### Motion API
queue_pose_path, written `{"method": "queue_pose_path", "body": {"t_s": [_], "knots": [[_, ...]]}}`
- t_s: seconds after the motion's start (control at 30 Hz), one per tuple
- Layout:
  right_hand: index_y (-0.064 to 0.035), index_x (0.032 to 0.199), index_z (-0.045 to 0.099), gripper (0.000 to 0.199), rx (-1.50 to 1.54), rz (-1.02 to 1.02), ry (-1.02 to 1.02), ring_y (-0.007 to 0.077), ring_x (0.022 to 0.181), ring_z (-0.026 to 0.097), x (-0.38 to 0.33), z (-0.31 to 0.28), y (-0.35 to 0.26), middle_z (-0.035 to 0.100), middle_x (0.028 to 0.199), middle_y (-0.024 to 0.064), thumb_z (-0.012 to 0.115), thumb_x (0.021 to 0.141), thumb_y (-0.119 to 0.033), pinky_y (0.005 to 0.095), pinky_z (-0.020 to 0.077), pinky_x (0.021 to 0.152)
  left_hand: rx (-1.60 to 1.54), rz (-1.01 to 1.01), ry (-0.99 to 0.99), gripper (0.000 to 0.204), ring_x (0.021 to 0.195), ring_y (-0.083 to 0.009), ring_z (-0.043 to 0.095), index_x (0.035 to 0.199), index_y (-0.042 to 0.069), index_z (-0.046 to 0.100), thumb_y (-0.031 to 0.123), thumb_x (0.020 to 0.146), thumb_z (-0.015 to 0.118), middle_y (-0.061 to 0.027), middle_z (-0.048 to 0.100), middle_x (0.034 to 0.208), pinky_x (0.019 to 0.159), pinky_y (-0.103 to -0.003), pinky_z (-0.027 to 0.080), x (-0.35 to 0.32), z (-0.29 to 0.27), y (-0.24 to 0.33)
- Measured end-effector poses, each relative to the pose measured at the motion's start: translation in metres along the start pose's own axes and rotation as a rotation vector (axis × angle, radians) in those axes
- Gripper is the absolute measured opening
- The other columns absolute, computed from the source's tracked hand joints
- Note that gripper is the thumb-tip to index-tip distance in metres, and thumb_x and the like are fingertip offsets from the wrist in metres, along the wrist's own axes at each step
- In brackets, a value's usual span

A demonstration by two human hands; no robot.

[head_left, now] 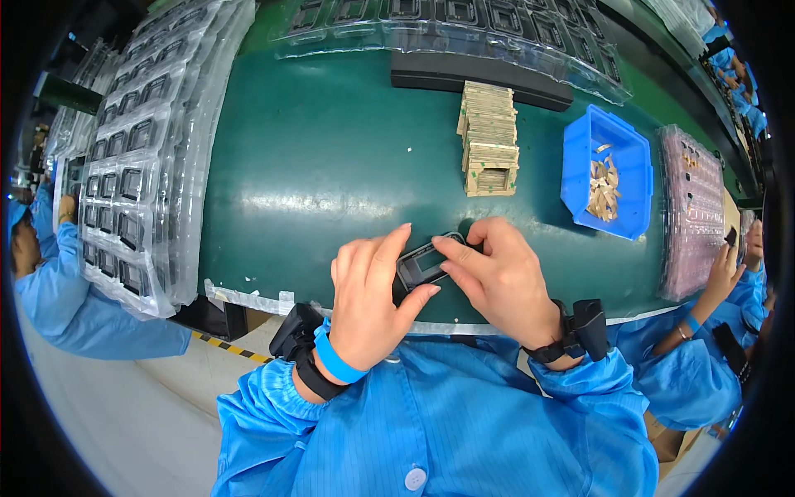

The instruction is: Assembling small plastic housings by inserting internal components and checking the fit.

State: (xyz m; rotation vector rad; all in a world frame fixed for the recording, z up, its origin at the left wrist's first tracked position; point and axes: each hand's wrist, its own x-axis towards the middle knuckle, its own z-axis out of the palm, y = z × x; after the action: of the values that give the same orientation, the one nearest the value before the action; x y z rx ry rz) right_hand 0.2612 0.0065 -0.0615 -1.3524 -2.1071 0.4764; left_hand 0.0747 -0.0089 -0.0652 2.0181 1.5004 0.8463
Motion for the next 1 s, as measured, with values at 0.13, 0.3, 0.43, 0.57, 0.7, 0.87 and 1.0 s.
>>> {"method": "queue_pose_path", "body": {"t_s": [0.13,0.3,0.43,0.57,0.7,0.87,1.0], "knots": [[-0.0081,0.099,0.073,0.028,-0.028,-0.068,-0.007,0.0234,0.073,0.054,-0.002,0.0,0.003,0.052,0.088,0.0085,0.078,0.072,-0.008,0.0339,0.0463,0.061,-0.036,-0.008,0.003,0.066,0.1,-0.033,0.052,0.122,0.002,0.055,0.009,0.063,0.085,-0.0112,0.06,0.103,0.087,-0.041,0.044,-0.002,0.005,-0.005],[-0.0069,0.09,0.07,0.017,0.056,0.018,0.018,0.0275,0.077,0.053,0.001,0.01,0.0,0.05,0.088,0.0101,0.075,0.074,-0.01,0.0372,0.0449,0.066,0.004,0.121,0.044,0.046,0.095,-0.0303,0.053,0.102,0.004,0.064,0.011,0.061,0.085,-0.0086,0.06,0.096,0.082,-0.039,0.045,-0.002,0.009,-0.013],[-0.0051,0.081,0.063,0.014,0.035,0.148,0.133,0.0301,0.08,0.053,0.005,0.02,-0.003,0.05,0.088,0.0115,0.074,0.073,-0.01,0.0402,0.0433,0.068,-0.006,0.109,0.044,0.041,0.092,-0.0295,0.053,0.094,0.004,0.066,0.012,0.06,0.086,-0.0078,0.059,0.093,0.079,-0.039,0.045,-0.001,0.009,-0.011],[-0.0046,0.08,0.061,0.015,0.067,0.24,0.132,0.0307,0.083,0.053,0.005,0.015,-0.005,0.05,0.089,0.0114,0.073,0.073,-0.01,0.0415,0.0429,0.07,0.001,0.12,0.054,0.043,0.091,-0.0293,0.052,0.094,0.003,0.065,0.015,0.059,0.087,-0.0071,0.058,0.091,0.08,-0.039,0.043,-0.006,0.017,-0.007],[-0.0043,0.078,0.062,0.017,0.039,0.258,0.115,0.0299,0.084,0.052,0.008,0.014,-0.006,0.05,0.088,0.0108,0.076,0.072,-0.013,0.041,0.0413,0.07,0.032,0.163,0.075,0.043,0.091,-0.0283,0.052,0.096,0.003,0.065,0.017,0.061,0.086,-0.0067,0.057,0.091,0.081,-0.039,0.04,-0.008,0.022,-0.008],[-0.005,0.075,0.066,0.016,-0.022,0.256,0.117,0.0283,0.084,0.053,0.009,0.012,-0.006,0.051,0.087,0.0089,0.077,0.071,-0.015,0.0401,0.0392,0.069,0.022,0.155,0.067,0.044,0.092,-0.0277,0.052,0.097,0.003,0.065,0.019,0.061,0.086,-0.0065,0.057,0.092,0.082,-0.039,0.04,-0.009,0.023,-0.008],[-0.0059,0.075,0.067,0.01,-0.035,0.238,0.143,0.0268,0.084,0.053,0.009,0.016,-0.007,0.052,0.086,0.0073,0.075,0.071,-0.011,0.04,0.0377,0.068,0.048,0.148,0.071,0.043,0.094,-0.0268,0.052,0.096,0.004,0.065,0.02,0.062,0.086,-0.005,0.059,0.093,0.084,-0.039,0.037,-0.01,0.022,-0.007]]}}
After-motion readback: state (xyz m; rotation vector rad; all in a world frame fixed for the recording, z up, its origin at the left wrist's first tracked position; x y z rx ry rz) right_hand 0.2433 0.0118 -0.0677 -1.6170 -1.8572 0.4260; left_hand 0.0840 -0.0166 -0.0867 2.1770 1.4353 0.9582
